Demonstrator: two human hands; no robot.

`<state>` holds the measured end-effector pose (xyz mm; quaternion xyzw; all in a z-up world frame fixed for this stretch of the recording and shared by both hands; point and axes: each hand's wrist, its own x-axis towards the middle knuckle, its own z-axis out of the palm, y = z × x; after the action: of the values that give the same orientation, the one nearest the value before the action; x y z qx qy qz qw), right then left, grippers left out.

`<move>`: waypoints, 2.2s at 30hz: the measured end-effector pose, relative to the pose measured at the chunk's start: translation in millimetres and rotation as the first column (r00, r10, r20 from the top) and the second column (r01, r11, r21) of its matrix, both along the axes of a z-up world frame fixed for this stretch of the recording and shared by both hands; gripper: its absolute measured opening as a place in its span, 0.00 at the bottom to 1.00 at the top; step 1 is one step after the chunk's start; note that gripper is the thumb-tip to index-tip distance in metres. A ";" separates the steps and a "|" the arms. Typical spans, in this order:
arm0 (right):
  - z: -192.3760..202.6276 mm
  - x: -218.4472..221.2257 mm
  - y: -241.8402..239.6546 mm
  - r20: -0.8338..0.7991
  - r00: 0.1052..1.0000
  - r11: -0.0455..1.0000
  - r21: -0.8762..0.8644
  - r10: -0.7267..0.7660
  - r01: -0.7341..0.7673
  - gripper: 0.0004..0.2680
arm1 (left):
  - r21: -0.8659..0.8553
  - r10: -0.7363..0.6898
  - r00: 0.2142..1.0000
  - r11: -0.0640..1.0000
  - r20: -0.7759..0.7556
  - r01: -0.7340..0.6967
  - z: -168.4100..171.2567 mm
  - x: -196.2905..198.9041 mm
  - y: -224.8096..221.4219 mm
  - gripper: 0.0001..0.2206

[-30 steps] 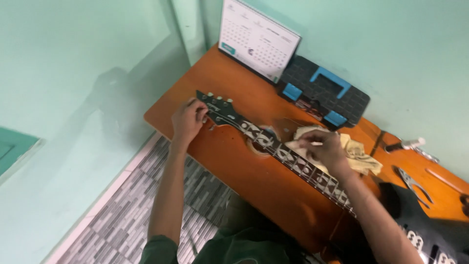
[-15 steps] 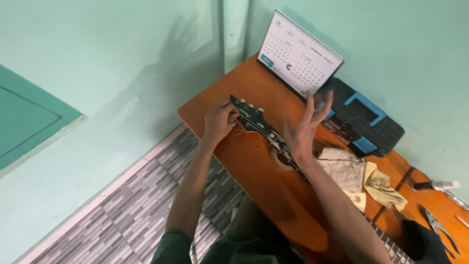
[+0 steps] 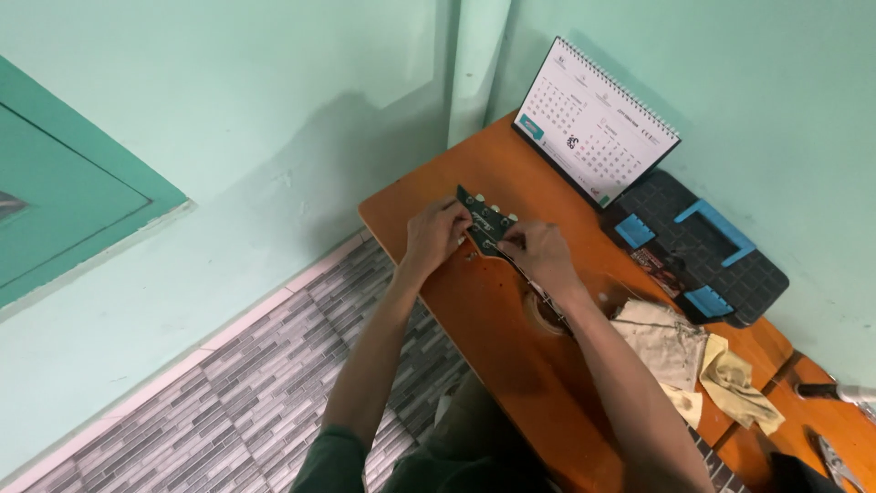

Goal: Restringing and tuning an electric guitar by threading strings through the bridge and winding the tuning pegs.

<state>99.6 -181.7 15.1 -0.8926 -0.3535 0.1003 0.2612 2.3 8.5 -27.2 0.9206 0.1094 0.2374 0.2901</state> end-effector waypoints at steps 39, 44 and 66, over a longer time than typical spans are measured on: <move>-14.3 -28.3 -8.2 0.121 0.991 0.992 0.121 -0.060 0.045 0.04 | 0.837 -0.032 0.968 0.496 -0.248 0.231 0.0 -50.5 -8.5 0.09; -12.4 -25.7 -7.4 0.130 0.990 0.992 0.116 -0.055 0.040 0.04 | 0.437 -0.061 0.892 0.855 -0.448 0.278 -36.4 -20.6 -5.1 0.12; -16.3 -23.6 -4.0 0.073 0.994 0.988 0.133 -0.084 0.074 0.04 | -0.863 0.081 0.975 0.453 -0.209 -0.223 -23.5 -12.1 -15.6 0.17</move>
<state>75.9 -185.6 -1.2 -0.8903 -0.3337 0.0317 0.3083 -9.8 -7.1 -50.7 0.6390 0.3176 0.1079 0.6922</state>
